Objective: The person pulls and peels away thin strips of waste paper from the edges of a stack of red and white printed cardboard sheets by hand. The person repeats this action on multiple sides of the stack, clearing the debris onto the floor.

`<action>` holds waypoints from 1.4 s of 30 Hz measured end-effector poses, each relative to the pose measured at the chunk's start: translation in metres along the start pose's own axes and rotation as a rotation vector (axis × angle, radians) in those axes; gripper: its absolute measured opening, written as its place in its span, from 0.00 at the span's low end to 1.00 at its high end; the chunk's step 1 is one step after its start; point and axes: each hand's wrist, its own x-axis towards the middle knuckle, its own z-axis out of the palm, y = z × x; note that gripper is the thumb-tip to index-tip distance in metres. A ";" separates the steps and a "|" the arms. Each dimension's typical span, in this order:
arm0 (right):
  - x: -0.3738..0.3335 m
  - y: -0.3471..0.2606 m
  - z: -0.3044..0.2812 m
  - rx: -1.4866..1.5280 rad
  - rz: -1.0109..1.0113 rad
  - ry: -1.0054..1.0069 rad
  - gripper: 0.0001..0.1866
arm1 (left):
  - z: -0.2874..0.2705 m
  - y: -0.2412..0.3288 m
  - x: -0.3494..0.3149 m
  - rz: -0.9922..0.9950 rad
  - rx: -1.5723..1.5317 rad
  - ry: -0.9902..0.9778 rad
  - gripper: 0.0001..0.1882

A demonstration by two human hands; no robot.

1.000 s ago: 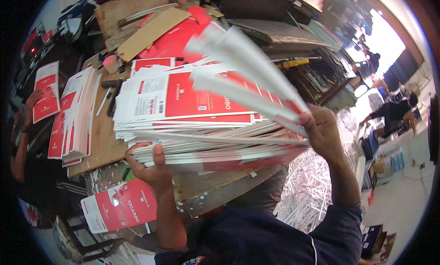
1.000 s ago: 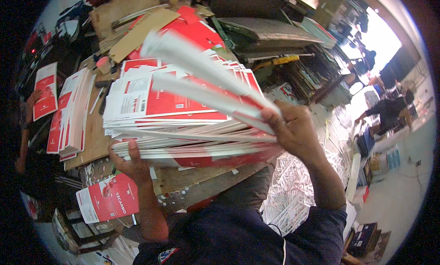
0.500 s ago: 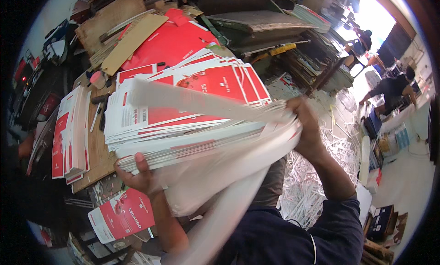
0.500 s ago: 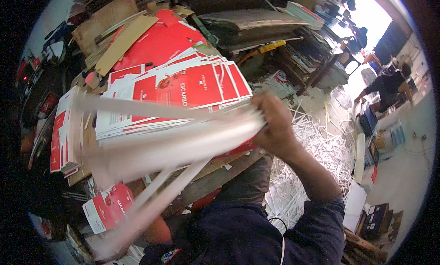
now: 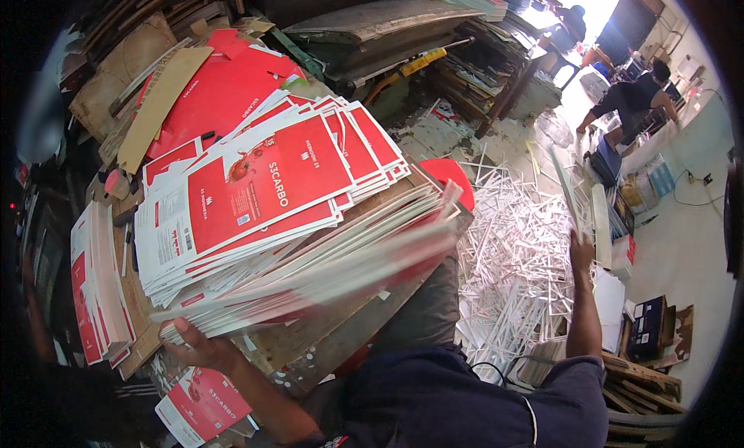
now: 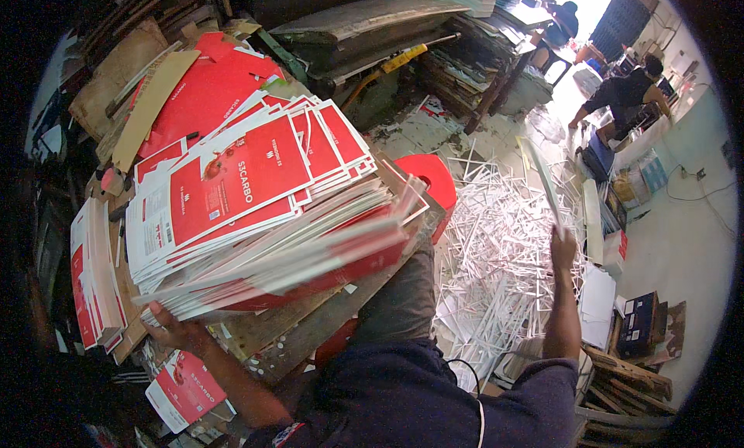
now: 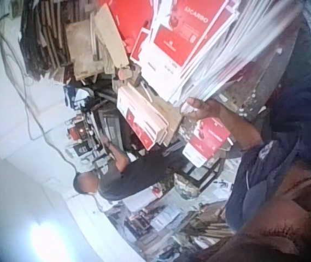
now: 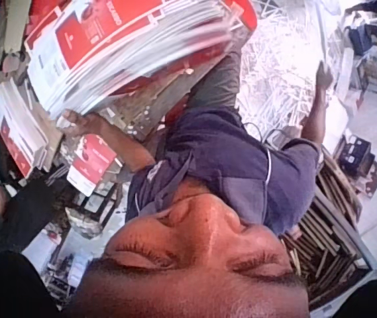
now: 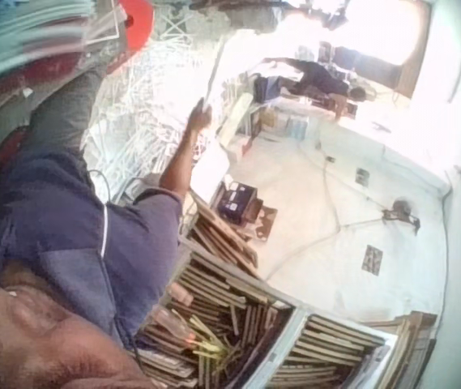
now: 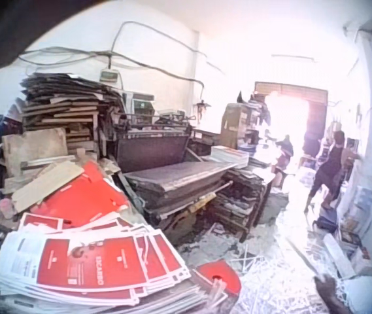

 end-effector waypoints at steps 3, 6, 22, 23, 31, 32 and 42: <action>0.000 0.047 -0.029 -0.552 0.345 -0.273 0.53 | 0.000 -0.006 0.000 0.009 0.015 0.056 0.29; 0.005 -0.013 -0.036 -0.149 0.058 -0.116 0.52 | -0.005 -0.012 0.000 0.028 0.008 0.053 0.27; -0.104 -0.420 -0.150 0.462 -1.353 -0.343 0.52 | -0.046 0.014 0.010 -0.173 -0.327 -0.502 0.58; -0.092 -0.410 -0.141 0.559 -1.264 -0.409 0.51 | -0.054 0.012 0.013 -0.218 -0.221 -0.611 0.62; -0.094 -0.359 -0.012 1.484 -0.537 -0.939 0.46 | -0.045 0.016 0.001 -0.373 -0.319 -0.543 0.42; -0.091 -0.354 -0.005 1.492 -0.513 -0.913 0.46 | -0.047 0.022 -0.002 -0.332 -0.289 -0.529 0.40; -0.079 -0.370 -0.031 1.300 -0.660 -0.950 0.46 | -0.066 0.025 0.001 -0.338 -0.149 -0.523 0.44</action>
